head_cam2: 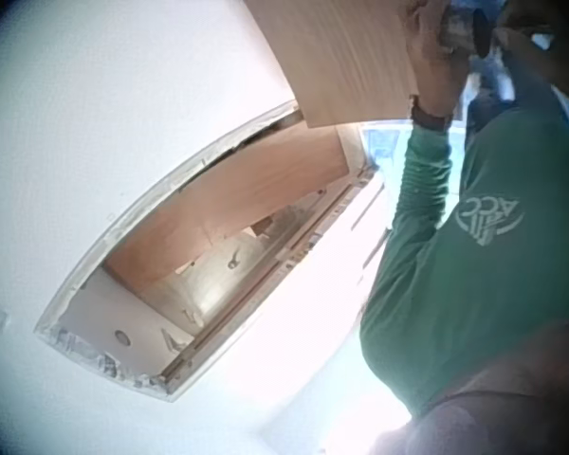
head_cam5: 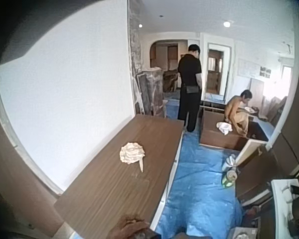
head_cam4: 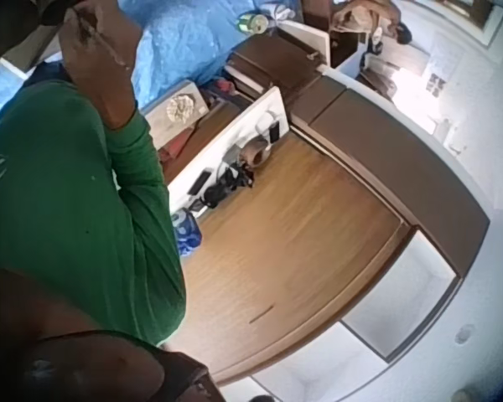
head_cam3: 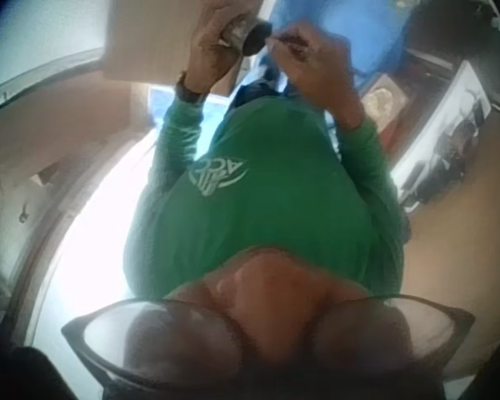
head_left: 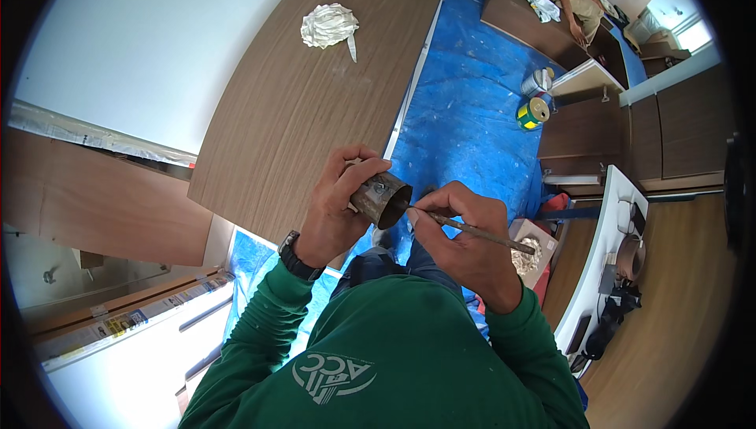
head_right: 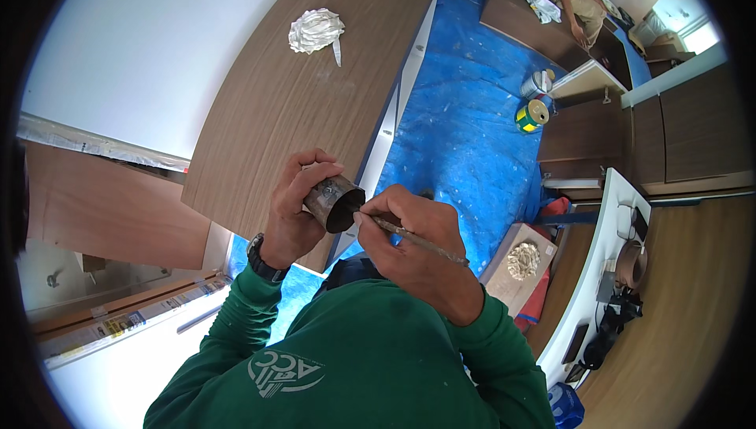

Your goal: The person paints the edge of a wooden cabinet panel using a brush dipped into a small container held in the other hand.

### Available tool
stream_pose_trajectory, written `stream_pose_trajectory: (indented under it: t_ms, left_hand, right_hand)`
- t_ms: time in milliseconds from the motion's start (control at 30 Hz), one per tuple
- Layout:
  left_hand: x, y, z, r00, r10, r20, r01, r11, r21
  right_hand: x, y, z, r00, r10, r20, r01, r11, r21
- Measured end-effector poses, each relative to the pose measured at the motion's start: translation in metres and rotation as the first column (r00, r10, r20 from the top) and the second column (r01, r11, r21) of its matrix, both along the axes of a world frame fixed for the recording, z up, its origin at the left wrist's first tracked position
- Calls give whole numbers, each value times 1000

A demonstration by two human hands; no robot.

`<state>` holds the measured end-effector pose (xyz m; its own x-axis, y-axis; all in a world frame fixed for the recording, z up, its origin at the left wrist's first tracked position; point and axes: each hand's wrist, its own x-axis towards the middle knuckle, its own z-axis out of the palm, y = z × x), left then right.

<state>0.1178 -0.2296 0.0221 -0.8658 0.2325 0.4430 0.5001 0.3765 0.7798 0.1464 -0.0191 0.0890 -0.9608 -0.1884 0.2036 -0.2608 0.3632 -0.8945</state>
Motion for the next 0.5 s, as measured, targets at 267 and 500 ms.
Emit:
stream_pose_trajectory:
  t_ms: [267,500]
  left_hand:
    - [-29,-2,-44,988,144,57,-141,989,-52]
    - [-130,-6,-132,821,296,488,-361,931,44]
  right_hand:
    - [-8,32,-10,974,-47,223,87,980,-176]
    - [-47,74,-73,959,-123,257,246,810,-532]
